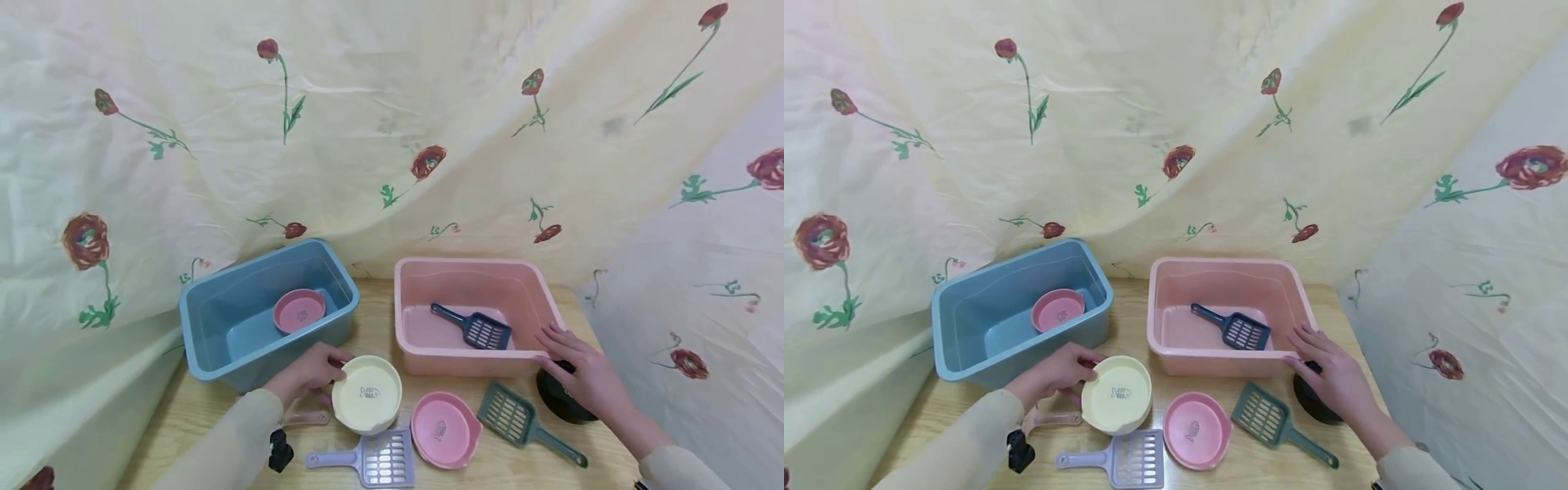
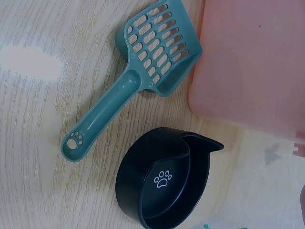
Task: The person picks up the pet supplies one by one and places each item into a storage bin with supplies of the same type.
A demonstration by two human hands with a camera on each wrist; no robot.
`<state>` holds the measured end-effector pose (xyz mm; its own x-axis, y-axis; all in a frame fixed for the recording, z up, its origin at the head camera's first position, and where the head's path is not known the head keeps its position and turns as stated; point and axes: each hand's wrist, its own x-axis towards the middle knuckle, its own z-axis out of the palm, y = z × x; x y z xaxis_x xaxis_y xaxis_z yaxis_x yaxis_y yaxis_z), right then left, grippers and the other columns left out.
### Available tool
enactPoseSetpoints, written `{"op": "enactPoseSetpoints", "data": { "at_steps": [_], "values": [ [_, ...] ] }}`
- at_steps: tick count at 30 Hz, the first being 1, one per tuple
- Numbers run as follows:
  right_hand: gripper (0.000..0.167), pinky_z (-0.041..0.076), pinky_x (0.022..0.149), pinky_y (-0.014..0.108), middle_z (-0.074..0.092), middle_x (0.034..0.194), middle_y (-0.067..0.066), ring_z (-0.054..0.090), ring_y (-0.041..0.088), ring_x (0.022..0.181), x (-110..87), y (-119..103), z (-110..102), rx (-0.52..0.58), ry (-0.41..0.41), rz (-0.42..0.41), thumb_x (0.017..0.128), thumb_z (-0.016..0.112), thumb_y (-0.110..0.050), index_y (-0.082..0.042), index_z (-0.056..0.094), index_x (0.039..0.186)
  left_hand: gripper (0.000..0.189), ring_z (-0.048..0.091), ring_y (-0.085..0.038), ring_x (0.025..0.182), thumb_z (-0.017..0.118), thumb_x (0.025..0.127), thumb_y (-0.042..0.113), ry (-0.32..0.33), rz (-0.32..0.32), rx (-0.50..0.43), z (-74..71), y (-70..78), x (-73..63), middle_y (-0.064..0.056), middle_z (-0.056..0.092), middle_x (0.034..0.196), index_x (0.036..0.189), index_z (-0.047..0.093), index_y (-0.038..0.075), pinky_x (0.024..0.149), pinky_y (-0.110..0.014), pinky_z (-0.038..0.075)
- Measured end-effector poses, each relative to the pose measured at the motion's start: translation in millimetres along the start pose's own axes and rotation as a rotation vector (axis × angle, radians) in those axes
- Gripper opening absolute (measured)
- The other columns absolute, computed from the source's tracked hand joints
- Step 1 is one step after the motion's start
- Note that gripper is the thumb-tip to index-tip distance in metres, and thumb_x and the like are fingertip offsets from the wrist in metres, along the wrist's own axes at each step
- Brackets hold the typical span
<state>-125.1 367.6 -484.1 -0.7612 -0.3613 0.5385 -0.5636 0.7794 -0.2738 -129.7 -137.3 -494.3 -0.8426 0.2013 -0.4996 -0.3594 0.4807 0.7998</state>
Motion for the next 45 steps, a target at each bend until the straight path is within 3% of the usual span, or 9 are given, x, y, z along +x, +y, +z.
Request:
{"op": "enactPoseSetpoints", "data": {
  "at_steps": [6, 10, 16, 23, 30, 34, 39, 42, 45],
  "values": [
    [0.068, 0.022, 0.117, 0.005, 0.073, 0.132, 0.022, 0.048, 0.0, 0.14, -3.2, -1.5, -1.9, -0.022, 0.0, 0.009, 0.074, 0.095, -0.01, -0.018, 0.074, 0.138, 0.037, 0.07, -0.024, 0.082, 0.072, 0.098, -0.002, -0.052, 0.059, 0.058, -5.4, 30.4, -24.4, -0.012, 0.067, 0.102, 0.134, 0.073, 0.005, 0.061, -0.042, 0.066],
    [0.068, 0.02, 0.116, 0.003, 0.073, 0.132, 0.022, 0.056, 0.01, 0.139, -2.2, -2.2, -2.6, -0.03, -0.006, 0.022, 0.073, 0.095, -0.008, -0.016, 0.074, 0.138, 0.037, 0.072, -0.025, 0.079, 0.07, 0.098, -0.004, -0.075, 0.114, 0.072, -20.2, 55.3, -41.5, -0.012, 0.068, 0.102, 0.134, 0.073, 0.004, 0.058, -0.042, 0.065],
    [0.065, 0.02, 0.116, 0.003, 0.073, 0.133, 0.021, 0.059, 0.016, 0.138, -1.0, -3.2, -2.6, -0.028, -0.016, 0.027, 0.076, 0.094, -0.01, -0.015, 0.074, 0.137, 0.038, 0.073, -0.023, 0.076, 0.068, 0.095, -0.009, -0.081, 0.206, 0.147, -63.1, 91.9, -60.7, -0.014, 0.072, 0.107, 0.13, 0.075, 0.002, 0.054, -0.043, 0.064],
    [0.063, 0.024, 0.117, 0.005, 0.072, 0.131, 0.023, 0.044, -0.004, 0.14, -2.9, -3.6, -1.5, 0.002, -0.005, 0.01, 0.076, 0.094, -0.01, -0.014, 0.075, 0.136, 0.038, 0.074, -0.024, 0.078, 0.067, 0.098, -0.001, -0.108, 0.219, 0.189, -117.6, 115.4, -70.5, -0.016, 0.074, 0.111, 0.136, 0.072, 0.001, 0.063, -0.046, 0.066],
    [0.064, 0.024, 0.119, 0.006, 0.072, 0.132, 0.025, 0.038, -0.012, 0.141, -1.9, -1.1, -0.2, 0.015, 0.006, -0.008, 0.077, 0.093, -0.01, -0.015, 0.074, 0.137, 0.042, 0.067, -0.03, 0.105, 0.064, 0.103, 0.003, -0.001, 0.232, 0.269, -174.5, 114.0, -74.4, -0.026, 0.065, 0.133, 0.144, 0.063, -0.003, 0.07, -0.047, 0.067],
    [0.064, 0.023, 0.118, 0.005, 0.072, 0.132, 0.024, 0.037, -0.012, 0.141, -2.7, -1.5, -1.6, 0.008, 0.001, 0.0, 0.077, 0.093, -0.011, -0.015, 0.074, 0.138, 0.043, 0.066, -0.031, 0.105, 0.064, 0.103, 0.004, 0.043, 0.241, 0.298, -205.2, 102.0, -74.8, -0.027, 0.066, 0.13, 0.145, 0.06, -0.007, 0.072, -0.049, 0.067],
    [0.064, 0.021, 0.116, 0.003, 0.072, 0.133, 0.023, 0.038, -0.011, 0.14, -5.4, -2.8, -3.3, -0.01, -0.01, 0.025, 0.077, 0.094, -0.014, -0.016, 0.074, 0.138, 0.046, 0.066, -0.029, 0.1, 0.063, 0.104, 0.003, 0.064, 0.214, 0.29, -232.7, 84.9, -72.2, -0.027, 0.067, 0.126, 0.147, 0.055, -0.01, 0.073, -0.051, 0.067],
    [0.062, 0.019, 0.114, 0.001, 0.072, 0.134, 0.021, 0.054, 0.01, 0.141, -5.1, -4.7, -4.5, -0.033, -0.025, 0.051, 0.077, 0.094, -0.015, -0.016, 0.075, 0.137, 0.048, 0.066, -0.028, 0.099, 0.063, 0.105, 0.003, 0.084, 0.18, 0.3, -245.0, 75.2, -69.1, -0.03, 0.066, 0.126, 0.149, 0.051, -0.012, 0.074, -0.05, 0.067],
    [0.062, 0.015, 0.112, -0.001, 0.071, 0.136, 0.02, 0.066, 0.038, 0.129, -3.0, -6.8, -5.4, -0.052, -0.052, 0.075, 0.078, 0.094, -0.015, -0.015, 0.075, 0.137, 0.049, 0.067, -0.029, 0.099, 0.062, 0.105, 0.002, 0.106, 0.141, 0.312, -255.0, 66.2, -66.3, -0.034, 0.064, 0.129, 0.15, 0.049, -0.013, 0.073, -0.051, 0.067]
  ]
}}
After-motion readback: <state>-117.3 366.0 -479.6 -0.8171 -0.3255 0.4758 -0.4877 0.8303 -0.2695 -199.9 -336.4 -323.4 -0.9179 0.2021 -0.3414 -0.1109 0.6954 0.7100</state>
